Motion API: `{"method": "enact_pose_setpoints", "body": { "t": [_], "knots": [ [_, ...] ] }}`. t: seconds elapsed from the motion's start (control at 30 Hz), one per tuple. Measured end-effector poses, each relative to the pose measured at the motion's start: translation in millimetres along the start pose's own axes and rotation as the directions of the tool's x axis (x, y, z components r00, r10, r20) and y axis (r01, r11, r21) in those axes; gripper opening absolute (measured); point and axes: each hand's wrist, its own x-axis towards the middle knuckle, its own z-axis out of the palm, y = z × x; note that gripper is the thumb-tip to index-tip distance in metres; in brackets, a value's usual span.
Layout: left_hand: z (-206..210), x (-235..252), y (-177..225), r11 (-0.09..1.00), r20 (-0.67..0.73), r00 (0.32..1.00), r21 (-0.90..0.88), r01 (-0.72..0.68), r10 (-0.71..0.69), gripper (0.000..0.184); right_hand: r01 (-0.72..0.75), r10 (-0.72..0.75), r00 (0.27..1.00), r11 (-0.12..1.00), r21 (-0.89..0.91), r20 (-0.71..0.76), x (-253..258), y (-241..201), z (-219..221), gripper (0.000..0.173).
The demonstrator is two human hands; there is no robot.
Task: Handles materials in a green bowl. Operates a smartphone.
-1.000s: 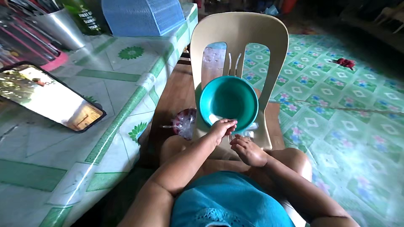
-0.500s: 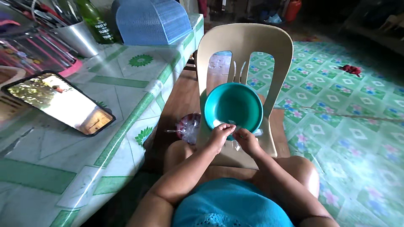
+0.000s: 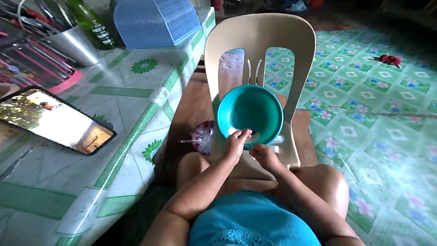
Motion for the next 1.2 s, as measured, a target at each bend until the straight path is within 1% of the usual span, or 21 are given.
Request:
{"method": "enact_pose_setpoints", "body": {
  "t": [0.1,0.27,0.37,0.53,0.7,0.77,0.8,0.83,0.9,0.93,0.97,1.0,1.03,1.07,1.1,1.13,1.17,1.2],
  "knots": [
    [4,3,-5,0.999,-0.049,0.998,-0.034,-0.031,0.029,0.020,-0.020,0.020,1.000,0.997,0.068,0.005,-1,0,3,0.027],
    [7,5,-6,0.993,-0.085,0.996,-0.120,0.009,-0.019,0.015,-0.032,0.031,0.999,0.989,0.142,0.008,-1,2,5,0.025],
    [8,5,-7,0.987,-0.088,0.996,-0.157,0.011,-0.025,0.014,-0.058,0.055,0.998,0.987,0.148,0.024,-1,0,3,0.025],
    [6,1,-4,0.981,-0.047,0.997,-0.189,0.051,-0.061,0.020,-0.071,0.066,0.997,0.985,0.154,0.035,-1,-1,6,0.024],
    [7,-1,-5,0.976,-0.062,0.996,-0.213,0.053,-0.068,0.026,-0.102,0.089,0.991,0.987,0.124,0.102,1,-4,2,0.024],
    [6,-2,-5,0.976,-0.073,0.996,-0.215,0.036,-0.053,0.028,-0.081,0.075,0.994,0.994,0.077,0.080,0,-5,0,0.024],
    [4,-2,-3,0.981,-0.063,0.998,-0.195,0.011,-0.024,0.029,-0.048,0.047,0.998,0.998,0.033,0.030,0,-6,-2,0.025],
    [-1,-2,1,0.987,-0.046,0.999,-0.159,-0.021,0.014,0.030,0.002,-0.003,0.998,1.000,-0.031,-0.056,0,-6,-5,0.026],
    [-12,0,11,0.997,-0.007,0.998,-0.043,-0.058,0.058,0.030,0.101,-0.145,0.957,0.979,-0.178,-0.250,3,-9,-16,0.024],
    [-18,0,14,0.999,0.045,0.999,0.017,-0.028,0.028,0.033,0.147,-0.223,0.920,0.959,-0.244,-0.321,5,-10,-22,0.021],
    [-23,-1,16,0.997,0.151,0.987,0.070,0.036,-0.046,0.045,0.205,-0.313,0.877,0.930,-0.305,-0.365,7,-11,-28,0.019],
    [-26,-1,16,0.985,0.295,0.943,0.114,0.128,-0.157,0.060,0.272,-0.406,0.837,0.891,-0.364,-0.367,7,-14,-32,0.017],
    [-26,-3,15,0.968,0.427,0.869,0.115,0.223,-0.251,0.070,0.348,-0.495,0.806,0.840,-0.416,-0.325,7,-16,-35,0.016],
    [-23,-5,13,0.946,0.508,0.806,0.060,0.319,-0.304,0.073,0.425,-0.573,0.781,0.779,-0.460,-0.248,4,-19,-35,0.016],
    [-19,-8,13,0.915,0.530,0.782,-0.029,0.403,-0.328,0.068,0.499,-0.633,0.759,0.717,-0.488,-0.154,1,-21,-33,0.017],
    [-15,-9,14,0.880,0.504,0.793,-0.125,0.458,-0.341,0.056,0.563,-0.684,0.727,0.647,-0.514,-0.065,-2,-22,-30,0.017],
    [-11,-9,16,0.860,0.468,0.819,-0.205,0.467,-0.333,0.041,0.613,-0.727,0.687,0.577,-0.540,0.003,-5,-22,-27,0.018],
    [-9,-9,17,0.862,0.417,0.852,-0.247,0.442,-0.317,0.030,0.646,-0.760,0.648,0.514,-0.564,0.049,-7,-20,-25,0.018]
  ]
}}
